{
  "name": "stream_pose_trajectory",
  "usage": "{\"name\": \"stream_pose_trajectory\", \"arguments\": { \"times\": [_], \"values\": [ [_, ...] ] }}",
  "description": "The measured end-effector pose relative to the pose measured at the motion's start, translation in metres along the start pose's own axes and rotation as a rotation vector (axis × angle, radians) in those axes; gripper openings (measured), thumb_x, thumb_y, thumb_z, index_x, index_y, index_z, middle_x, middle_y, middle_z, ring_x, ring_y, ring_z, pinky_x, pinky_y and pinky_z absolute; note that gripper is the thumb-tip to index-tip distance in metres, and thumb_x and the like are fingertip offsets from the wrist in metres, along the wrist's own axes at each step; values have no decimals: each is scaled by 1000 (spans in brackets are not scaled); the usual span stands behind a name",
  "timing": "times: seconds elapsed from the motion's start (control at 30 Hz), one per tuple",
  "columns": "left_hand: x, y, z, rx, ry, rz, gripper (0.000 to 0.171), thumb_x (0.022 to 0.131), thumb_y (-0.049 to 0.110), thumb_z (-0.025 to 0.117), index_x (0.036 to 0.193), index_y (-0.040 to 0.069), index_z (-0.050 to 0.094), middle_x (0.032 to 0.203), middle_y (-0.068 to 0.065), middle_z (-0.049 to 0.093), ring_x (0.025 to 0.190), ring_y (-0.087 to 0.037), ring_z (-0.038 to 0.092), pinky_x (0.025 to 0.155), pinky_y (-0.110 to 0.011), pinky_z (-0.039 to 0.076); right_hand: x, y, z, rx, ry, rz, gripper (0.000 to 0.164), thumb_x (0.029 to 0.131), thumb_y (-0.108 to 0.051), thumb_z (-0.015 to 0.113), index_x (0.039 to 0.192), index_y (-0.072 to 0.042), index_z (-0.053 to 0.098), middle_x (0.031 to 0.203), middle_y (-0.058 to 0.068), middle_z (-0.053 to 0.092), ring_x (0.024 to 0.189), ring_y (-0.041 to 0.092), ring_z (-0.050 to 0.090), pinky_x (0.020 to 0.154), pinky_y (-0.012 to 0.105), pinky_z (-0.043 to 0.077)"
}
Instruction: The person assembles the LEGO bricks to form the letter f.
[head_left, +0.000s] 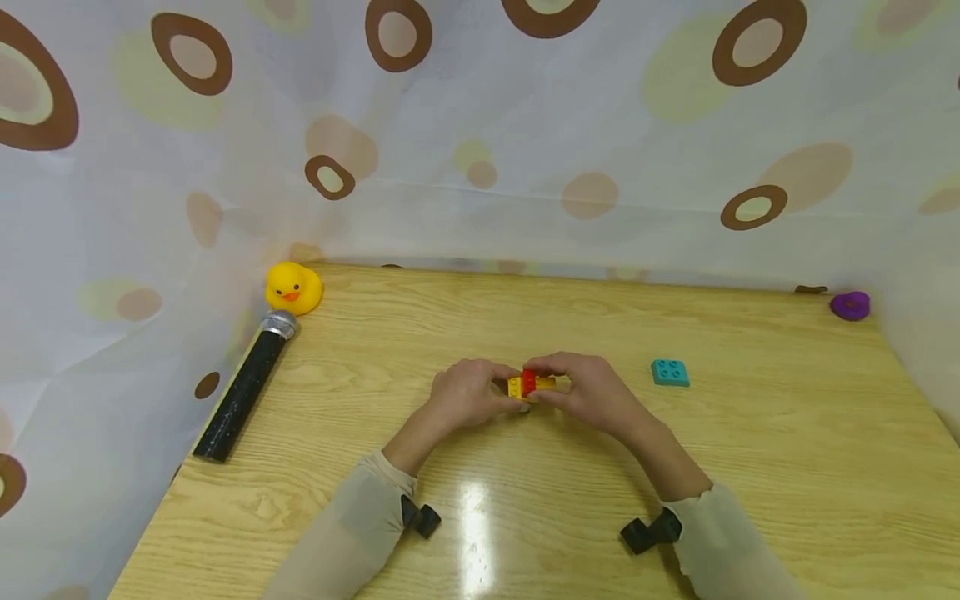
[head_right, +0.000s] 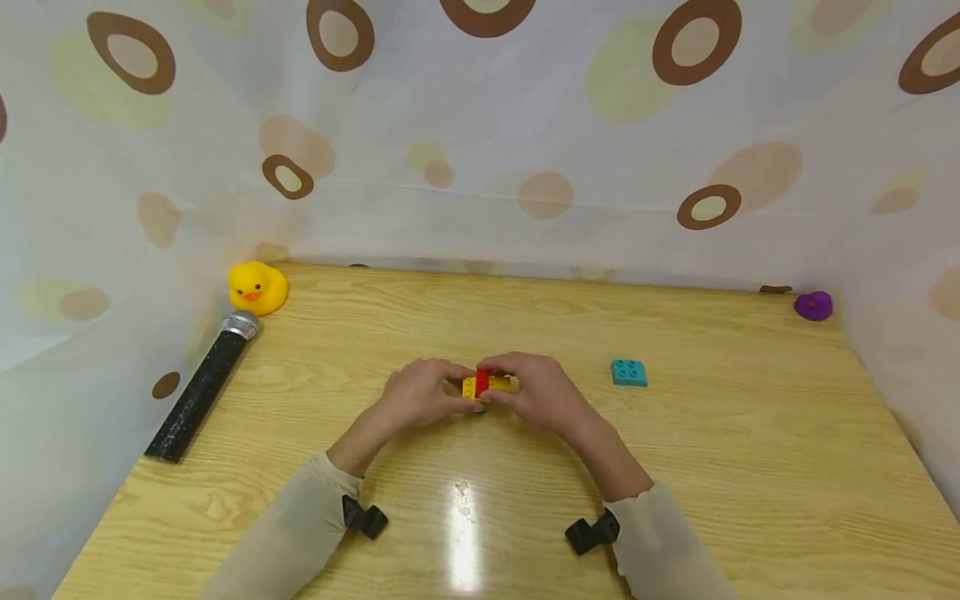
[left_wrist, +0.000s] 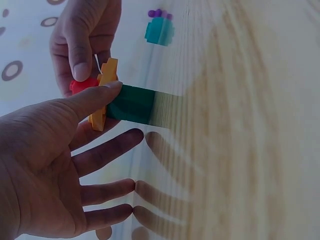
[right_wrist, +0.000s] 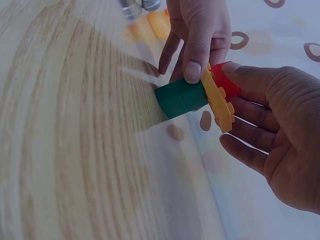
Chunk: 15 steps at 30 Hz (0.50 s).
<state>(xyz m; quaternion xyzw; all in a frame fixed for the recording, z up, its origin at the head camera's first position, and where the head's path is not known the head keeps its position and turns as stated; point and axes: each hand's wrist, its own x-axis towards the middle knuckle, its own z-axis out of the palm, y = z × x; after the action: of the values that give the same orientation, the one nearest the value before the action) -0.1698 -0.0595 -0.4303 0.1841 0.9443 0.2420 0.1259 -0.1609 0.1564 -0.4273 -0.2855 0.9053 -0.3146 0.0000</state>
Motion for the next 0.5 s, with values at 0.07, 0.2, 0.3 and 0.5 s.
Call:
{"name": "stream_pose_trajectory", "arguments": {
  "times": [0.07, 0.2, 0.3, 0.5],
  "values": [
    [0, 0, 0, 1, 2, 2, 45, 85, 51, 78, 127, 34, 72, 116, 8, 75, 92, -14, 66, 61, -30, 45, 0, 0, 1, -3, 0, -1, 37, 90, -22, 78, 124, -9, 72, 117, 6, 75, 106, 24, 71, 91, 45, 58],
    [0, 1, 0, 4, 9, 5, 44, 85, 51, 78, 125, 34, 73, 115, 8, 75, 90, -14, 66, 60, -31, 45, -1, 0, 1, -4, 7, -6, 37, 90, -22, 78, 124, -9, 72, 116, 6, 75, 105, 23, 71, 91, 45, 57],
    [0, 1, 0, 7, 11, 5, 43, 85, 51, 79, 124, 33, 73, 115, 8, 75, 91, -14, 66, 61, -31, 45, -1, 0, 2, -3, 14, -13, 36, 90, -22, 78, 124, -10, 72, 115, 5, 76, 104, 22, 71, 91, 45, 57],
    [0, 2, 0, 6, 7, 0, 41, 85, 50, 79, 122, 34, 74, 110, 9, 75, 90, -13, 65, 61, -32, 45, -2, -1, 4, -1, 22, -7, 37, 90, -23, 78, 125, -10, 72, 114, 5, 75, 102, 21, 69, 91, 45, 57]
  ]
}}
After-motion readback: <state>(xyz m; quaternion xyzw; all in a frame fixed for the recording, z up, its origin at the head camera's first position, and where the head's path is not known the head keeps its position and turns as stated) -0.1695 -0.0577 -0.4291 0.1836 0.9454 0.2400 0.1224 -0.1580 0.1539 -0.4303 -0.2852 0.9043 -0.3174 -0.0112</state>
